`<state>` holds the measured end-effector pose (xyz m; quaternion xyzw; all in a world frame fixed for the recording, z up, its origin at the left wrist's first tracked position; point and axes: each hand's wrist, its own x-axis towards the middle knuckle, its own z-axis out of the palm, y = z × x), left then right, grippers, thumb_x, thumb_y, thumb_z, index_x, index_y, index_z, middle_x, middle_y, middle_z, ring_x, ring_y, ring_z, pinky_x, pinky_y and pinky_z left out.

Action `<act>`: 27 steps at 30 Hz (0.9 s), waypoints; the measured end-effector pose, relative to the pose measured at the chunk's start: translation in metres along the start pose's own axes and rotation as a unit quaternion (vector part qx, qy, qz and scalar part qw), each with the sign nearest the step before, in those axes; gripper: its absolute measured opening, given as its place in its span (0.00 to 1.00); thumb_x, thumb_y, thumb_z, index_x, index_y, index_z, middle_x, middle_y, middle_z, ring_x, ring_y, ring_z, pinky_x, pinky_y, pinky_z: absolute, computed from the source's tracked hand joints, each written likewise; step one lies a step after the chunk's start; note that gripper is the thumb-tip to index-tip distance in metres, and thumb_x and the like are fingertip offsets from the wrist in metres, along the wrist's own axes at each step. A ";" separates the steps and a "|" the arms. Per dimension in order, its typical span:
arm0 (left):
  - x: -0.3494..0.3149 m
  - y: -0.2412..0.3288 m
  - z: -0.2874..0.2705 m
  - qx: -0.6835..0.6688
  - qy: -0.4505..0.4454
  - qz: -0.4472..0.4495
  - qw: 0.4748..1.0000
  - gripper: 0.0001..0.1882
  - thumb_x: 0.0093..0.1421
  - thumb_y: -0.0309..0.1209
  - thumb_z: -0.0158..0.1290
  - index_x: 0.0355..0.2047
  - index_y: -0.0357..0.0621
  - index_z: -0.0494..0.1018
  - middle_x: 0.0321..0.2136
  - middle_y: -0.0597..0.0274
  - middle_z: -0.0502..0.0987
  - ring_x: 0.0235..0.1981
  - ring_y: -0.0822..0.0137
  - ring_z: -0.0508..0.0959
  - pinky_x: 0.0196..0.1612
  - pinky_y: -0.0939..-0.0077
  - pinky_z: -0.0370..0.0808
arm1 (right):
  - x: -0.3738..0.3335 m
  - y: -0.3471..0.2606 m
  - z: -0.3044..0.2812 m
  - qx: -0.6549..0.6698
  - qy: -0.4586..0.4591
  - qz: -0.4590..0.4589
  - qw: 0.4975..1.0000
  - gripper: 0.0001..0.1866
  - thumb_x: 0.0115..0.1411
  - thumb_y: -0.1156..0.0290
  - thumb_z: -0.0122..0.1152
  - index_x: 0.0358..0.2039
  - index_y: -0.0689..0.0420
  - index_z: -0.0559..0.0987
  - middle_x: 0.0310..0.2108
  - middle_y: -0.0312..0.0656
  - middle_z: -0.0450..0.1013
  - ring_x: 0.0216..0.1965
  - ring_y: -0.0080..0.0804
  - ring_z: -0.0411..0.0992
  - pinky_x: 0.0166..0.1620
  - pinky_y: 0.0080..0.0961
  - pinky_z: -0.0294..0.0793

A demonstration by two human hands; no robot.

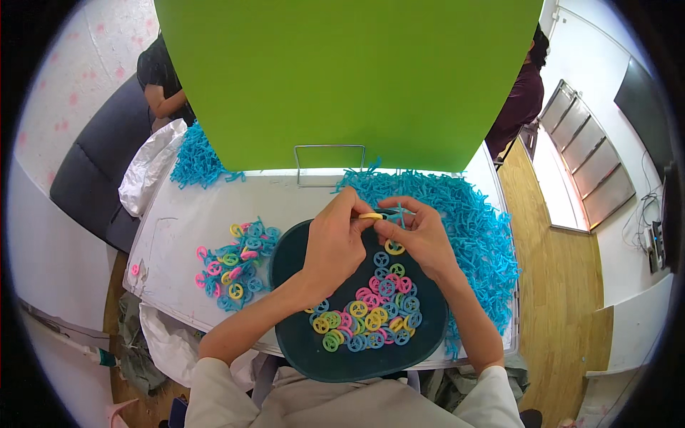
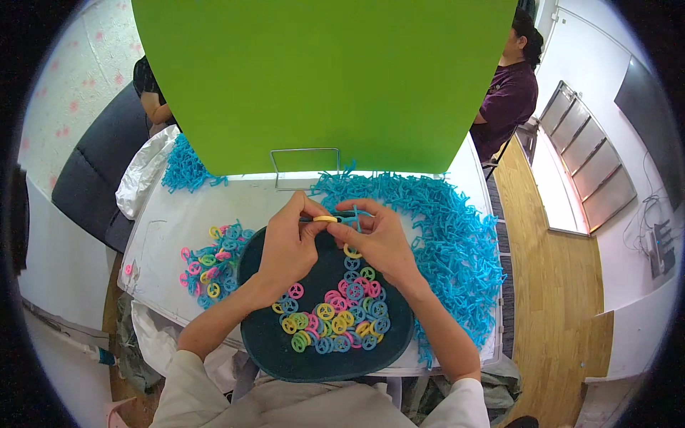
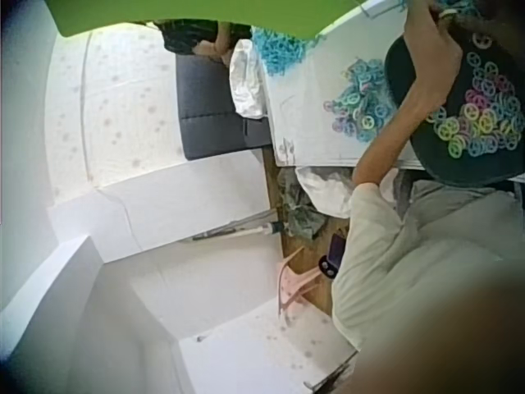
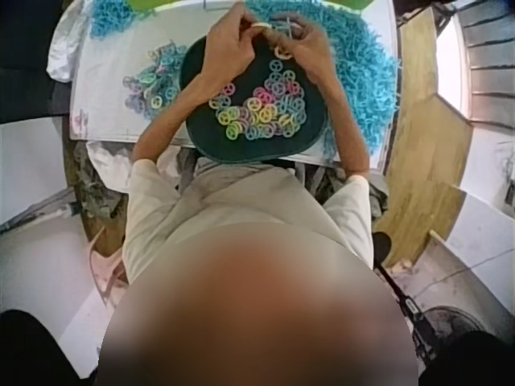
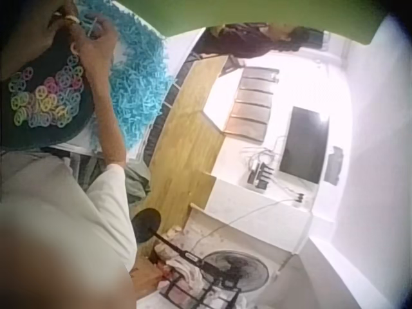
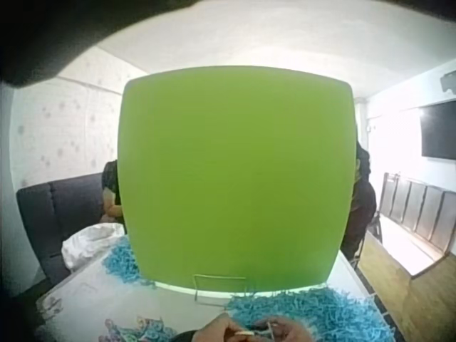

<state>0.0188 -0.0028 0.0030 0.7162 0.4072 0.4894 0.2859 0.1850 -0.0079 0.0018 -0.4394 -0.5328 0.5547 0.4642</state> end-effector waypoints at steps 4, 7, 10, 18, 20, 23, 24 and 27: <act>0.003 -0.002 -0.004 -0.013 -0.012 -0.038 0.999 0.03 0.59 0.16 0.49 0.32 0.34 0.67 0.31 0.55 0.76 0.34 0.69 0.78 0.36 0.75 0.76 | -0.004 -0.003 0.008 -0.051 0.019 -0.039 0.998 0.19 0.55 0.77 0.64 0.48 0.60 0.72 0.27 0.37 0.76 0.30 0.20 0.74 0.31 0.15 0.72; 0.006 -0.007 -0.003 -0.140 -0.011 -0.075 0.987 0.03 0.61 0.18 0.48 0.35 0.34 0.69 0.32 0.55 0.77 0.34 0.68 0.79 0.36 0.76 0.78 | 0.000 0.007 0.007 -0.262 0.101 -0.237 0.930 0.17 0.55 0.77 0.64 0.46 0.59 0.74 0.26 0.37 0.76 0.30 0.19 0.75 0.31 0.15 0.73; 0.006 -0.005 -0.008 -0.219 -0.021 -0.097 0.971 0.06 0.63 0.19 0.46 0.40 0.34 0.71 0.32 0.56 0.77 0.35 0.68 0.80 0.37 0.77 0.79 | -0.004 -0.002 0.006 -0.277 0.083 -0.188 0.939 0.13 0.55 0.77 0.64 0.42 0.58 0.77 0.26 0.37 0.78 0.29 0.19 0.75 0.30 0.14 0.73; 0.008 -0.003 -0.013 -0.247 -0.022 -0.104 0.963 0.10 0.64 0.19 0.45 0.44 0.31 0.72 0.36 0.55 0.77 0.37 0.69 0.80 0.42 0.78 0.80 | -0.002 0.005 0.005 -0.171 0.094 -0.139 0.971 0.09 0.58 0.76 0.63 0.39 0.63 0.78 0.30 0.41 0.79 0.32 0.22 0.77 0.33 0.14 0.75; 0.008 -0.002 -0.013 -0.248 -0.027 -0.108 0.962 0.10 0.63 0.19 0.46 0.43 0.31 0.73 0.35 0.55 0.78 0.37 0.69 0.80 0.42 0.78 0.80 | -0.001 0.006 0.004 -0.153 0.086 -0.133 0.975 0.09 0.58 0.76 0.62 0.39 0.64 0.78 0.30 0.42 0.79 0.33 0.22 0.78 0.34 0.15 0.76; 0.008 -0.005 -0.013 -0.223 -0.034 -0.111 0.968 0.10 0.63 0.19 0.46 0.42 0.31 0.74 0.34 0.55 0.78 0.37 0.69 0.80 0.41 0.78 0.80 | -0.003 0.003 0.004 -0.147 0.066 -0.127 0.979 0.09 0.58 0.76 0.62 0.39 0.65 0.78 0.31 0.44 0.79 0.34 0.23 0.78 0.35 0.15 0.77; 0.008 -0.006 -0.013 -0.223 -0.033 -0.111 0.968 0.10 0.63 0.19 0.46 0.42 0.31 0.74 0.34 0.55 0.78 0.37 0.69 0.80 0.41 0.78 0.80 | -0.004 0.002 0.006 -0.139 0.071 -0.128 0.979 0.10 0.58 0.76 0.62 0.39 0.66 0.78 0.30 0.44 0.79 0.33 0.23 0.78 0.35 0.15 0.77; 0.006 -0.008 -0.010 -0.230 -0.022 -0.105 0.967 0.09 0.62 0.19 0.47 0.41 0.31 0.74 0.34 0.55 0.79 0.36 0.69 0.80 0.40 0.79 0.79 | -0.003 0.002 0.007 -0.139 0.072 -0.120 0.980 0.10 0.59 0.75 0.62 0.40 0.66 0.77 0.29 0.44 0.79 0.33 0.23 0.78 0.34 0.14 0.76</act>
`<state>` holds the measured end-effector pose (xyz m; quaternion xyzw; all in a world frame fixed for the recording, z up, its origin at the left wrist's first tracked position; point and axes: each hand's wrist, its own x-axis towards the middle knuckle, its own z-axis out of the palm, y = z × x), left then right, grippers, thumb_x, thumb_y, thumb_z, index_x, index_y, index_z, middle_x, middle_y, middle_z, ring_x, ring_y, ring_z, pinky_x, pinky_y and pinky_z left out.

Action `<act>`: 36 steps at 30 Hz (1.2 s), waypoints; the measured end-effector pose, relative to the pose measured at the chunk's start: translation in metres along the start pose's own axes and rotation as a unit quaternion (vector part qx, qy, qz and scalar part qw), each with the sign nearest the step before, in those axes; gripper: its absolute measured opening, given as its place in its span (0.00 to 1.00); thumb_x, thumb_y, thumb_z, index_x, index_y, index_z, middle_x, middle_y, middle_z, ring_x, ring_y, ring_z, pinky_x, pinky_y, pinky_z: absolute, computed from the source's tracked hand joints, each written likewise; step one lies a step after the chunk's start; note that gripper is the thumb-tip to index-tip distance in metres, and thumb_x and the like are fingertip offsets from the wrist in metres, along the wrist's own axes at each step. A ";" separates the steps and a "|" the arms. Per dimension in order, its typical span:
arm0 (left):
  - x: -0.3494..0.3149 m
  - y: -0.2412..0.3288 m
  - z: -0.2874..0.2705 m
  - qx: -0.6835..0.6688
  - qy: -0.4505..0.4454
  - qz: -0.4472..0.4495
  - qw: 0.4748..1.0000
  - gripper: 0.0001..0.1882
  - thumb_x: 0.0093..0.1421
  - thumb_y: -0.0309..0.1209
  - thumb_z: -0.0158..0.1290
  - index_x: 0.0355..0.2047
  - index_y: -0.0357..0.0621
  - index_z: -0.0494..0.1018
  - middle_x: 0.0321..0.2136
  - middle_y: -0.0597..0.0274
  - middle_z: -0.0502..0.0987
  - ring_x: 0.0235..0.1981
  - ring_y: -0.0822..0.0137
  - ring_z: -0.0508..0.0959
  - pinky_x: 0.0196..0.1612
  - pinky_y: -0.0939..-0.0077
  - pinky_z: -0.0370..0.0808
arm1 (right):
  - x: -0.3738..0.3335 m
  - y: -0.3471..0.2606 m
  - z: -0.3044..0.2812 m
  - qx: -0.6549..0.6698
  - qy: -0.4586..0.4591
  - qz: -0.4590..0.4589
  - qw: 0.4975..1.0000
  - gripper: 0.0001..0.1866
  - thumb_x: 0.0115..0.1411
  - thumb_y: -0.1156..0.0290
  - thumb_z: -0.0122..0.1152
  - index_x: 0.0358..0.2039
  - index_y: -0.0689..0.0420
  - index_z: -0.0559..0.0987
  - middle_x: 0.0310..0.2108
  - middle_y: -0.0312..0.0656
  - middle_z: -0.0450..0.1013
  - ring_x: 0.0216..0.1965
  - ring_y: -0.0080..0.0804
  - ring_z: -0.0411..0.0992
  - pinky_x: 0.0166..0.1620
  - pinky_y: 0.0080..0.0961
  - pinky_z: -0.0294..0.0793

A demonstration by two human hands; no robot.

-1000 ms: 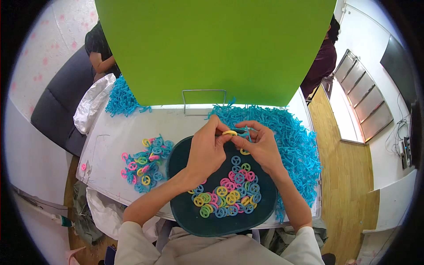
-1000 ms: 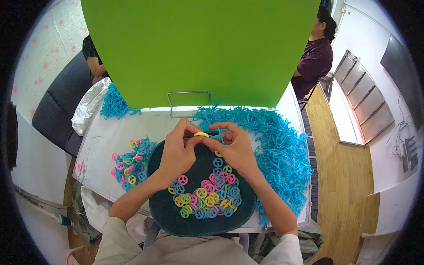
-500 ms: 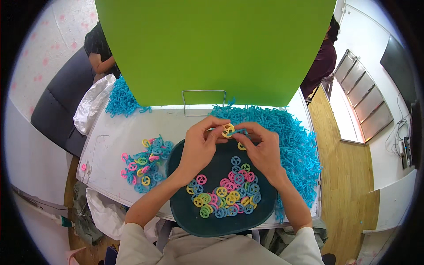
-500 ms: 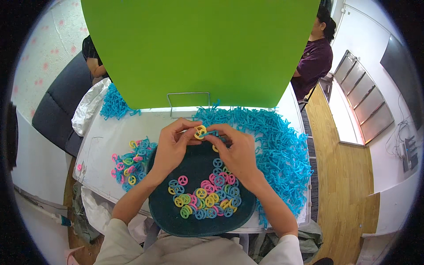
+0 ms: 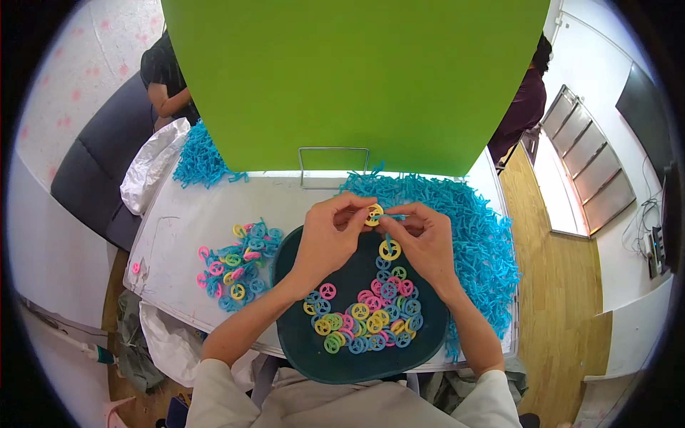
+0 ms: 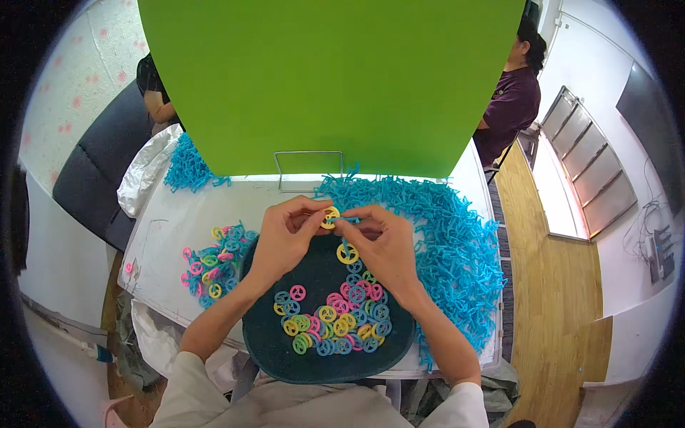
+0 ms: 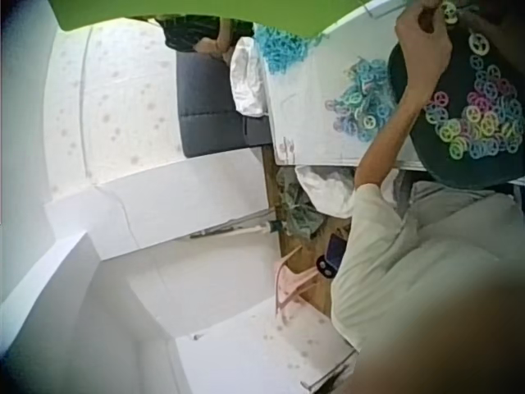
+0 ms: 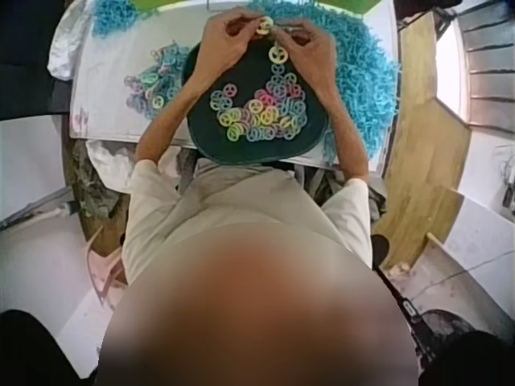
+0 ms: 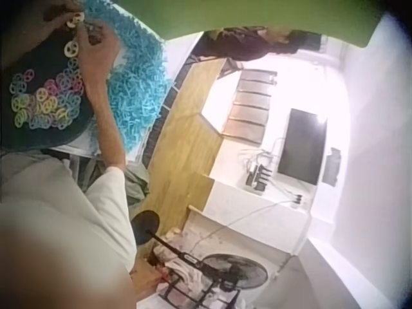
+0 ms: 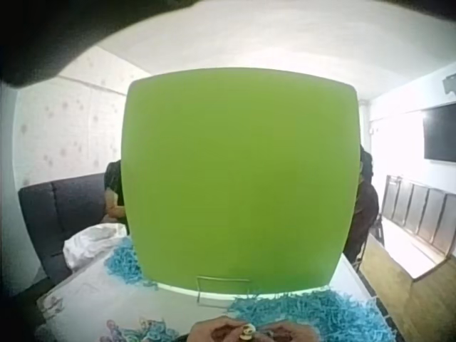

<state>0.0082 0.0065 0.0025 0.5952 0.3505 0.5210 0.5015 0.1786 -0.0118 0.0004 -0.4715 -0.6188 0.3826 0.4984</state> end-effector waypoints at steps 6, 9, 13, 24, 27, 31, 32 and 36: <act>-0.002 -0.002 0.002 0.013 0.003 -0.003 1.000 0.09 0.62 0.21 0.49 0.42 0.31 0.74 0.34 0.55 0.79 0.35 0.70 0.80 0.40 0.80 0.77 | 0.000 -0.002 0.001 0.014 -0.005 0.039 0.999 0.10 0.60 0.74 0.61 0.39 0.66 0.77 0.28 0.45 0.79 0.31 0.23 0.78 0.33 0.14 0.76; 0.001 -0.001 0.001 -0.014 -0.005 -0.031 0.999 0.09 0.62 0.22 0.50 0.41 0.31 0.75 0.34 0.55 0.79 0.35 0.70 0.80 0.40 0.80 0.77 | -0.002 -0.002 0.000 0.045 0.000 0.055 0.998 0.10 0.60 0.73 0.60 0.39 0.66 0.77 0.28 0.46 0.79 0.31 0.23 0.78 0.32 0.15 0.76; 0.001 0.000 0.001 -0.057 -0.004 -0.055 0.997 0.09 0.62 0.23 0.51 0.41 0.31 0.75 0.33 0.56 0.79 0.34 0.72 0.80 0.40 0.81 0.77 | -0.002 -0.002 0.000 0.068 -0.011 0.103 0.992 0.10 0.61 0.72 0.59 0.39 0.66 0.77 0.28 0.48 0.79 0.30 0.23 0.78 0.31 0.14 0.75; -0.001 -0.001 0.006 0.063 0.020 0.002 0.998 0.08 0.62 0.21 0.49 0.40 0.33 0.75 0.32 0.54 0.80 0.35 0.69 0.81 0.39 0.80 0.76 | -0.003 -0.001 0.003 -0.054 0.036 0.031 0.997 0.10 0.57 0.74 0.64 0.37 0.65 0.78 0.29 0.43 0.80 0.30 0.20 0.76 0.33 0.14 0.74; 0.001 -0.001 0.007 0.045 0.022 0.017 0.999 0.07 0.62 0.20 0.48 0.39 0.33 0.74 0.32 0.55 0.80 0.35 0.69 0.81 0.39 0.79 0.76 | -0.001 0.002 0.001 -0.060 0.035 0.007 0.998 0.09 0.56 0.75 0.65 0.37 0.64 0.78 0.30 0.42 0.79 0.32 0.20 0.77 0.34 0.14 0.74; 0.003 -0.005 0.002 0.050 0.008 0.057 0.997 0.07 0.62 0.17 0.46 0.37 0.34 0.73 0.31 0.57 0.80 0.35 0.70 0.80 0.39 0.78 0.76 | 0.005 -0.004 -0.010 -0.013 -0.043 0.018 0.999 0.08 0.56 0.77 0.65 0.37 0.63 0.79 0.30 0.41 0.79 0.34 0.21 0.77 0.36 0.16 0.76; 0.003 -0.005 0.000 0.102 0.004 0.082 0.991 0.07 0.62 0.17 0.45 0.37 0.34 0.72 0.32 0.57 0.79 0.35 0.70 0.79 0.38 0.78 0.76 | 0.005 -0.005 -0.012 -0.013 -0.042 0.018 0.999 0.08 0.56 0.77 0.65 0.37 0.63 0.79 0.30 0.41 0.79 0.34 0.21 0.77 0.36 0.16 0.76; -0.003 0.004 0.002 0.081 -0.017 0.098 0.992 0.08 0.62 0.16 0.45 0.39 0.35 0.72 0.32 0.58 0.79 0.36 0.70 0.79 0.39 0.79 0.75 | -0.003 -0.009 -0.006 0.006 -0.066 -0.005 0.998 0.09 0.54 0.78 0.66 0.37 0.63 0.79 0.33 0.40 0.79 0.35 0.22 0.77 0.38 0.16 0.77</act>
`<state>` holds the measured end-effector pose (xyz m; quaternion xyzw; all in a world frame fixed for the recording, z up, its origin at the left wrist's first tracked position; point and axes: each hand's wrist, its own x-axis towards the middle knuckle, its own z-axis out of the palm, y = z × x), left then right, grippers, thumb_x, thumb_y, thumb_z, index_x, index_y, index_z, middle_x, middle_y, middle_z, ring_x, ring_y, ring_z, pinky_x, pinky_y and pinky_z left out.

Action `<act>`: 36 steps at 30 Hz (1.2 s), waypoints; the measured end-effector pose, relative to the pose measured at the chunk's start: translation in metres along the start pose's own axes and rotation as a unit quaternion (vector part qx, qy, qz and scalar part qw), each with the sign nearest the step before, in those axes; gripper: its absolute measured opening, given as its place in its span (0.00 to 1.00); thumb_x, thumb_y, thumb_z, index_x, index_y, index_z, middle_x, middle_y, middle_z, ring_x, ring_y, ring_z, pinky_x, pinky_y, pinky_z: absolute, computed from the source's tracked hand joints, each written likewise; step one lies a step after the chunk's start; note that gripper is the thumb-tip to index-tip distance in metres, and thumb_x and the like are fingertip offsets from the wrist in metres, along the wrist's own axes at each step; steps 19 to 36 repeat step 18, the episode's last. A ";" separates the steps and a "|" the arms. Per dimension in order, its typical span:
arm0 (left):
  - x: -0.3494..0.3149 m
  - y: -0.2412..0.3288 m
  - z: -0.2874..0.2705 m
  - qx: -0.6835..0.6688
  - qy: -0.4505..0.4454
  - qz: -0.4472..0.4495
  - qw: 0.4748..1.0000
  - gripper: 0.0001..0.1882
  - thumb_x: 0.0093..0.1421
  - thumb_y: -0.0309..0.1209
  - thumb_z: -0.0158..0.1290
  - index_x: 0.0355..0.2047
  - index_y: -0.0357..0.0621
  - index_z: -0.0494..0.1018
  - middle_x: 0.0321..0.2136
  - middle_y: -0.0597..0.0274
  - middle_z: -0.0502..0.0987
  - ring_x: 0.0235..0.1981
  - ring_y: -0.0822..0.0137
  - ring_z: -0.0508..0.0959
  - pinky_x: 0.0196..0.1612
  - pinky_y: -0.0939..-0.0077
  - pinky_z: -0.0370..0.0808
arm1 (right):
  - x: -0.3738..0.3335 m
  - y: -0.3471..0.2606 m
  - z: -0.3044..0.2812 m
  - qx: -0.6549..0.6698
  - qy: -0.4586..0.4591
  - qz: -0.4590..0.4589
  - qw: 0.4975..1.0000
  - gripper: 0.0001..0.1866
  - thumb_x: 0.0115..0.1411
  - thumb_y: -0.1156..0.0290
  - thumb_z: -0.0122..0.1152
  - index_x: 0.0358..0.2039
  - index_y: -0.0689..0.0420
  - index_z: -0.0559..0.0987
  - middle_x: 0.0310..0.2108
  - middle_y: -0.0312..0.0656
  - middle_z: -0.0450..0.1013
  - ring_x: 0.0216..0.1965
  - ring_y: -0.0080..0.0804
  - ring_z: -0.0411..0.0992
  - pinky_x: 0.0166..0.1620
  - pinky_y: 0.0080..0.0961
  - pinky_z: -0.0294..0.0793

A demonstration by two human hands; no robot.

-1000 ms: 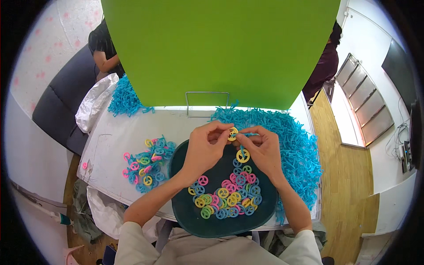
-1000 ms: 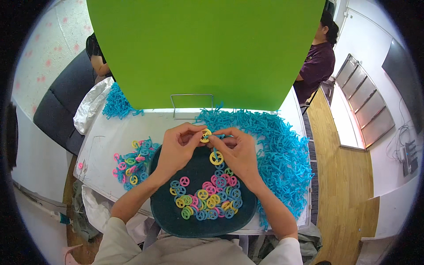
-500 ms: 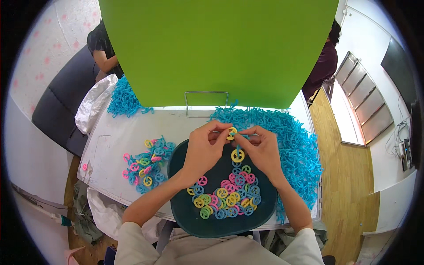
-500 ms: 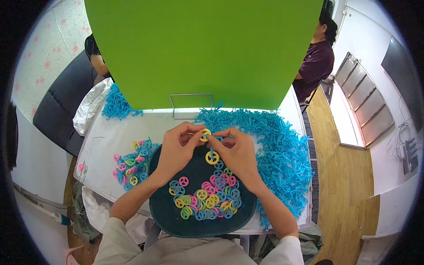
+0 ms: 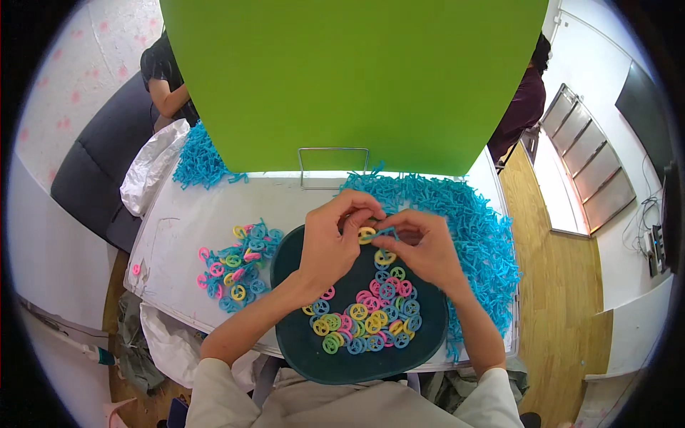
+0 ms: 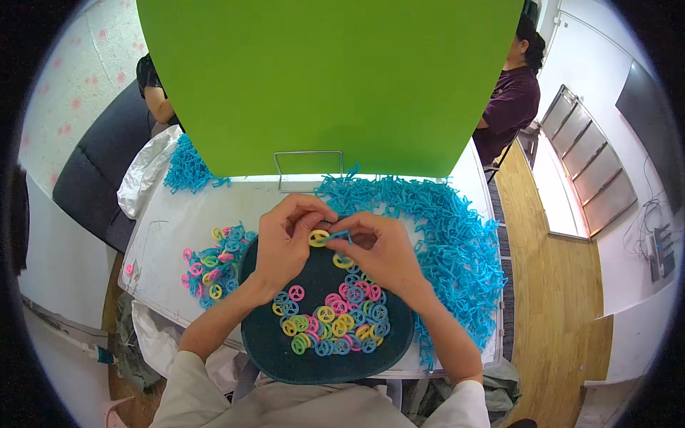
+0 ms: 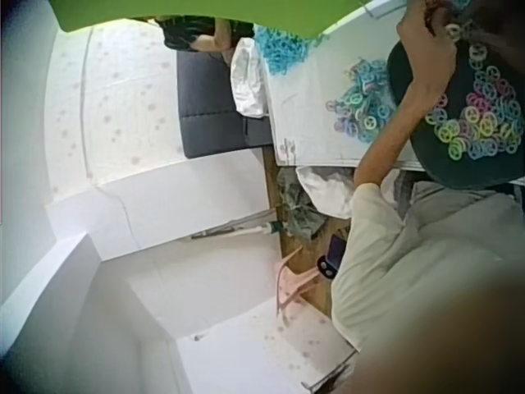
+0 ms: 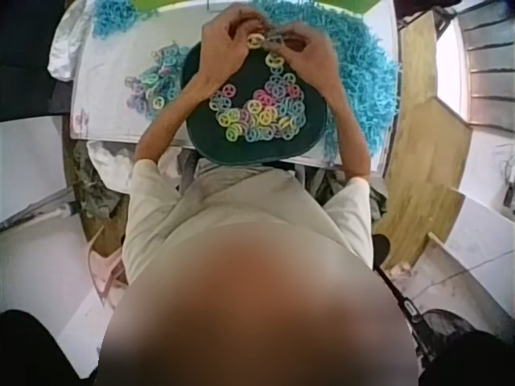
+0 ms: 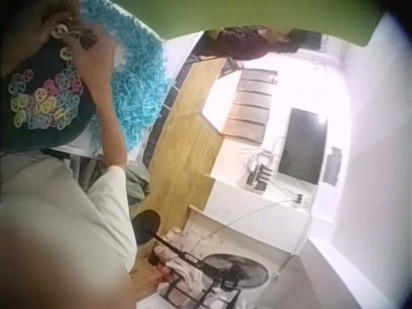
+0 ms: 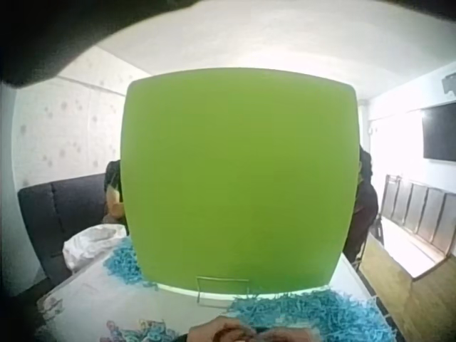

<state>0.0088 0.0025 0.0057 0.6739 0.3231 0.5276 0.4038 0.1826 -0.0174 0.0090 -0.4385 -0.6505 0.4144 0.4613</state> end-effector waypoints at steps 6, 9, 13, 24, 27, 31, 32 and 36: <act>-0.003 0.021 -0.006 -0.023 0.050 0.018 0.998 0.12 0.60 0.17 0.48 0.45 0.36 0.72 0.37 0.58 0.77 0.40 0.70 0.78 0.42 0.79 0.75 | -0.005 -0.011 0.006 -0.092 0.077 -0.059 0.991 0.10 0.51 0.79 0.68 0.35 0.63 0.79 0.32 0.42 0.79 0.37 0.25 0.78 0.39 0.19 0.77; -0.007 0.026 -0.010 -0.066 0.012 -0.045 0.997 0.13 0.58 0.17 0.52 0.45 0.37 0.73 0.39 0.58 0.76 0.42 0.69 0.77 0.43 0.76 0.77 | -0.006 -0.011 0.010 -0.110 0.115 -0.109 0.981 0.12 0.49 0.78 0.69 0.36 0.62 0.79 0.32 0.42 0.79 0.36 0.27 0.78 0.40 0.22 0.76; -0.010 0.040 -0.022 0.054 -0.065 -0.015 0.996 0.15 0.54 0.15 0.55 0.43 0.38 0.74 0.41 0.58 0.76 0.42 0.68 0.77 0.43 0.76 0.77 | -0.011 -0.010 0.012 -0.137 0.144 -0.147 0.969 0.22 0.46 0.77 0.72 0.43 0.59 0.74 0.34 0.41 0.79 0.38 0.31 0.78 0.46 0.26 0.74; -0.015 0.045 -0.044 0.211 -0.039 0.005 0.977 0.12 0.55 0.16 0.55 0.40 0.40 0.77 0.39 0.56 0.77 0.40 0.67 0.78 0.40 0.76 0.79 | -0.005 -0.025 -0.010 -0.068 -0.011 -0.003 0.998 0.39 0.46 0.72 0.73 0.59 0.50 0.66 0.60 0.46 0.63 0.57 0.36 0.67 0.58 0.30 0.64; -0.015 0.045 -0.044 0.211 -0.039 0.005 0.977 0.12 0.55 0.16 0.55 0.40 0.40 0.77 0.39 0.56 0.77 0.40 0.67 0.78 0.40 0.76 0.79 | -0.005 -0.025 -0.010 -0.068 -0.011 -0.003 0.998 0.39 0.46 0.72 0.73 0.59 0.50 0.66 0.60 0.46 0.63 0.57 0.36 0.67 0.58 0.30 0.64; -0.015 0.045 -0.044 0.211 -0.039 0.005 0.977 0.12 0.55 0.16 0.55 0.40 0.40 0.77 0.39 0.56 0.77 0.40 0.67 0.78 0.40 0.76 0.79 | -0.005 -0.025 -0.010 -0.068 -0.011 -0.003 0.998 0.39 0.46 0.72 0.73 0.59 0.50 0.66 0.60 0.46 0.63 0.57 0.36 0.67 0.58 0.30 0.64; -0.015 0.045 -0.044 0.211 -0.039 0.005 0.977 0.12 0.55 0.16 0.55 0.40 0.40 0.77 0.39 0.56 0.77 0.40 0.67 0.78 0.40 0.76 0.79 | -0.005 -0.025 -0.010 -0.068 -0.011 -0.003 0.998 0.39 0.46 0.72 0.73 0.59 0.50 0.66 0.60 0.46 0.63 0.57 0.36 0.67 0.58 0.30 0.64; -0.015 0.045 -0.044 0.211 -0.039 0.005 0.977 0.12 0.55 0.16 0.55 0.40 0.40 0.77 0.39 0.56 0.77 0.40 0.67 0.78 0.40 0.76 0.79 | -0.005 -0.025 -0.010 -0.068 -0.011 -0.003 0.998 0.39 0.46 0.72 0.73 0.59 0.50 0.66 0.60 0.46 0.63 0.57 0.36 0.67 0.58 0.30 0.64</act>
